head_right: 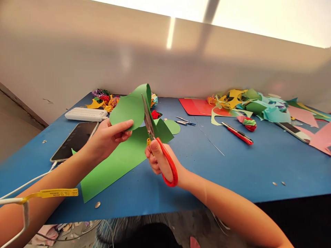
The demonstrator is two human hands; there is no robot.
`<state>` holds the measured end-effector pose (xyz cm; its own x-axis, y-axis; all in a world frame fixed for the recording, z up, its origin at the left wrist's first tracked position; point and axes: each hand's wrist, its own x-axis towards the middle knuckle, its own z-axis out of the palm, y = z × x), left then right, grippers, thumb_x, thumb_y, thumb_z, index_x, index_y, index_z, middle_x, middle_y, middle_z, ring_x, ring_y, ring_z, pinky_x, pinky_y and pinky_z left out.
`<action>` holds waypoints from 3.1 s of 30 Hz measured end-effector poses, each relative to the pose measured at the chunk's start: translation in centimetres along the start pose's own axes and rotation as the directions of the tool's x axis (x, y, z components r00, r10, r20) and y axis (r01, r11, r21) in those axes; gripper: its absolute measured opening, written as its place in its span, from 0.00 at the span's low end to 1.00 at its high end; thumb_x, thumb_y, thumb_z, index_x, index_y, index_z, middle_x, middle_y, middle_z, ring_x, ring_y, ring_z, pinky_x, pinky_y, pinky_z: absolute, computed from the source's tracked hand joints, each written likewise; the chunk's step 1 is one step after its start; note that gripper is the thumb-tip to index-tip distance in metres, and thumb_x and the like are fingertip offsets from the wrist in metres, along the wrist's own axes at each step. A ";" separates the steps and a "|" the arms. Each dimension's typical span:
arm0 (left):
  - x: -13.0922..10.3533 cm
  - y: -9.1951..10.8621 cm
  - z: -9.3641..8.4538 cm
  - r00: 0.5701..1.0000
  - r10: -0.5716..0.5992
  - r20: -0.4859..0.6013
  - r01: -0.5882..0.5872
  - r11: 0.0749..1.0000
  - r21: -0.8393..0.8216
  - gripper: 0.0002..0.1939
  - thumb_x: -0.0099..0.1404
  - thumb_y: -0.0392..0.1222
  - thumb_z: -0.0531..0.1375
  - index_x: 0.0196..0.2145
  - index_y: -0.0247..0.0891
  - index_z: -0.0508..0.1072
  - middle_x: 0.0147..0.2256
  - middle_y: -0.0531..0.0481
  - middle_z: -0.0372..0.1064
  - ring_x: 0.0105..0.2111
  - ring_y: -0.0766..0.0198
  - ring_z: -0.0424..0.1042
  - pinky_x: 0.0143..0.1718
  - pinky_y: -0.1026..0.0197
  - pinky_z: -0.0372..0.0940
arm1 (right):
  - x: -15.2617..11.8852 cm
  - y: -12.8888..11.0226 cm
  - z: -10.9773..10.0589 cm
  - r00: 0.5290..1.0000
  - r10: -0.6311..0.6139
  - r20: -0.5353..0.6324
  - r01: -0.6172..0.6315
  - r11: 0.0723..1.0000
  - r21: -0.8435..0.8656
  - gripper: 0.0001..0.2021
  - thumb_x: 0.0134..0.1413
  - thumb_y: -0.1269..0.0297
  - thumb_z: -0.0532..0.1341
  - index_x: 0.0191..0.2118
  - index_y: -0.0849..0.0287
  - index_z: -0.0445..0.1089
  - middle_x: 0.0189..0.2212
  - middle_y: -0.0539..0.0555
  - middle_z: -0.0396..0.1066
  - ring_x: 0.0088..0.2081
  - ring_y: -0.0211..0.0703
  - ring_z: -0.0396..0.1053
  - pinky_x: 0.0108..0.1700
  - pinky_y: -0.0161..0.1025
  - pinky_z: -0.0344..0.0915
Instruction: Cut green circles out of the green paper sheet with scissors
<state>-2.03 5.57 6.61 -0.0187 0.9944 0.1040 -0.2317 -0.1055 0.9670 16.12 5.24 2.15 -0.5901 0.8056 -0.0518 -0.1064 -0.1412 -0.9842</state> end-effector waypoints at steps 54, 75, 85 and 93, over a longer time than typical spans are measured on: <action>-2.9 -0.1 2.6 0.980 0.198 -0.011 -0.172 0.877 0.449 0.23 0.64 0.45 0.59 0.13 0.40 0.63 0.14 0.54 0.63 0.17 0.68 0.66 0.24 0.64 0.66 | -0.4 -0.1 0.3 0.953 -0.091 0.290 0.118 0.990 -0.077 0.42 0.43 0.23 0.29 0.36 0.57 0.57 0.28 0.52 0.57 0.29 0.44 0.58 0.38 0.45 0.63; -2.6 0.3 2.4 0.984 0.180 -0.007 -0.154 0.863 0.481 0.22 0.63 0.40 0.60 0.13 0.39 0.60 0.15 0.57 0.58 0.17 0.71 0.57 0.25 0.65 0.61 | 0.0 -0.5 0.7 0.969 -0.035 0.245 0.038 0.999 -0.009 0.42 0.36 0.18 0.35 0.30 0.57 0.56 0.23 0.45 0.47 0.21 0.34 0.45 0.25 0.38 0.55; -2.7 0.9 2.4 0.985 0.173 0.019 -0.160 0.861 0.483 0.21 0.63 0.38 0.59 0.14 0.39 0.60 0.14 0.56 0.57 0.19 0.70 0.58 0.23 0.64 0.57 | -0.2 0.0 0.2 0.971 -0.037 0.237 0.031 0.999 0.027 0.40 0.38 0.19 0.38 0.31 0.57 0.56 0.23 0.44 0.44 0.21 0.32 0.42 0.23 0.35 0.51; -2.7 0.9 2.2 0.985 0.172 0.026 -0.160 0.837 0.523 0.22 0.63 0.38 0.59 0.13 0.39 0.59 0.15 0.57 0.58 0.17 0.72 0.59 0.22 0.65 0.59 | -0.6 -0.5 0.3 0.979 -0.001 0.206 0.005 1.000 -0.016 0.39 0.37 0.19 0.38 0.29 0.56 0.53 0.22 0.42 0.42 0.20 0.31 0.38 0.20 0.32 0.44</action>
<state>-0.07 2.79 7.72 -0.0329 0.9608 0.2752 0.3172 -0.2510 0.9145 16.28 4.70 2.74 -0.7421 0.6701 -0.0148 -0.0961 -0.1282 -0.9871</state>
